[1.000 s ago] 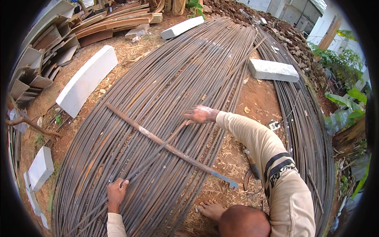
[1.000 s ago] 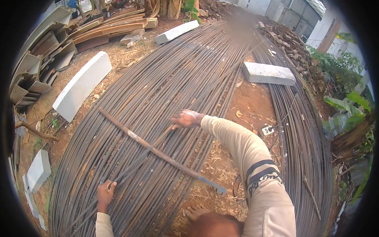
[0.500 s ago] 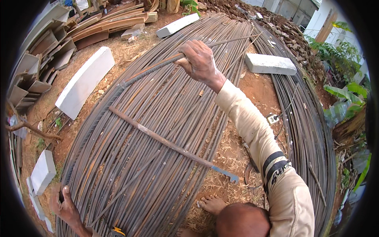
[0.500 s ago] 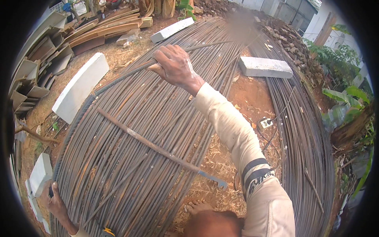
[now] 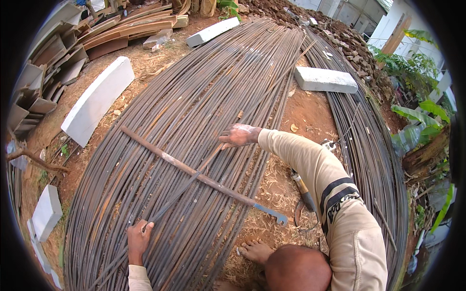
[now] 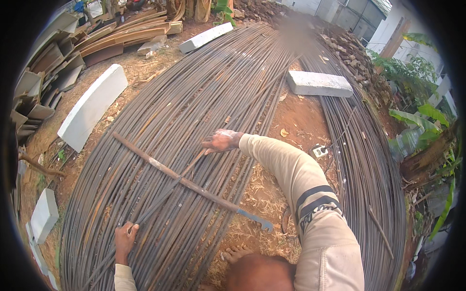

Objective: The person measures a bundle of steel rods with a tape measure, then uses an angle grinder to cut a single rod. They repeat the process of measuring and cutting multiple rods from the bundle.

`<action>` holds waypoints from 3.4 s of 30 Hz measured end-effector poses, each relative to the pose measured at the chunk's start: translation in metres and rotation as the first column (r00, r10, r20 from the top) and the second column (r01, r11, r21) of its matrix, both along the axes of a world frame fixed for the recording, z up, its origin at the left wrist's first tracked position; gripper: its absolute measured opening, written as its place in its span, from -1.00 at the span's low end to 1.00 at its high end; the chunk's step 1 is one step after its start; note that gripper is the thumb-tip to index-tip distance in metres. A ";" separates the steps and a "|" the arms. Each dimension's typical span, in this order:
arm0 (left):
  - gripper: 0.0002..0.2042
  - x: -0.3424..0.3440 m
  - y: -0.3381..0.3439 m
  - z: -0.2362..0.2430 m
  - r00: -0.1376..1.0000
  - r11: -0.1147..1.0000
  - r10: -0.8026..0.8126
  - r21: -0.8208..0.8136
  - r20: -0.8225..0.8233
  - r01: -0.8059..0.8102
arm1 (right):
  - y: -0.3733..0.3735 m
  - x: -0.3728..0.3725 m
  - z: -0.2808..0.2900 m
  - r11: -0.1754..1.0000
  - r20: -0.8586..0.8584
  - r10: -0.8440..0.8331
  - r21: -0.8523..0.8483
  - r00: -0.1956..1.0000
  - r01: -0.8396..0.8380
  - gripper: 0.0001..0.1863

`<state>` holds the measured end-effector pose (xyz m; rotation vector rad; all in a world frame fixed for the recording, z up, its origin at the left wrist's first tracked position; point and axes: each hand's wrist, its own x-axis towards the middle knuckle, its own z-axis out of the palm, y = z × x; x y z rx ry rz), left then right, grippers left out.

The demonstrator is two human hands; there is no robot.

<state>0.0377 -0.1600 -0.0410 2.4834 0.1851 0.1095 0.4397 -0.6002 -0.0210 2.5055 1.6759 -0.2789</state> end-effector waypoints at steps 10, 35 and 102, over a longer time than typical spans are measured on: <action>-0.70 -0.005 0.021 0.098 0.954 0.985 0.169 -0.026 0.246 -0.168 | 0.028 0.007 0.074 0.872 0.305 -0.093 0.485 0.948 -0.070 -0.47; -0.64 -0.017 0.002 0.040 0.996 0.989 0.091 0.116 0.003 -0.090 | 0.011 -0.014 0.011 0.977 0.106 -0.007 0.214 0.994 -0.016 -0.45; -0.58 0.022 0.026 0.008 0.994 0.991 0.112 0.068 0.007 -0.113 | -0.009 -0.024 -0.024 0.994 0.048 0.020 0.106 0.999 -0.025 -0.40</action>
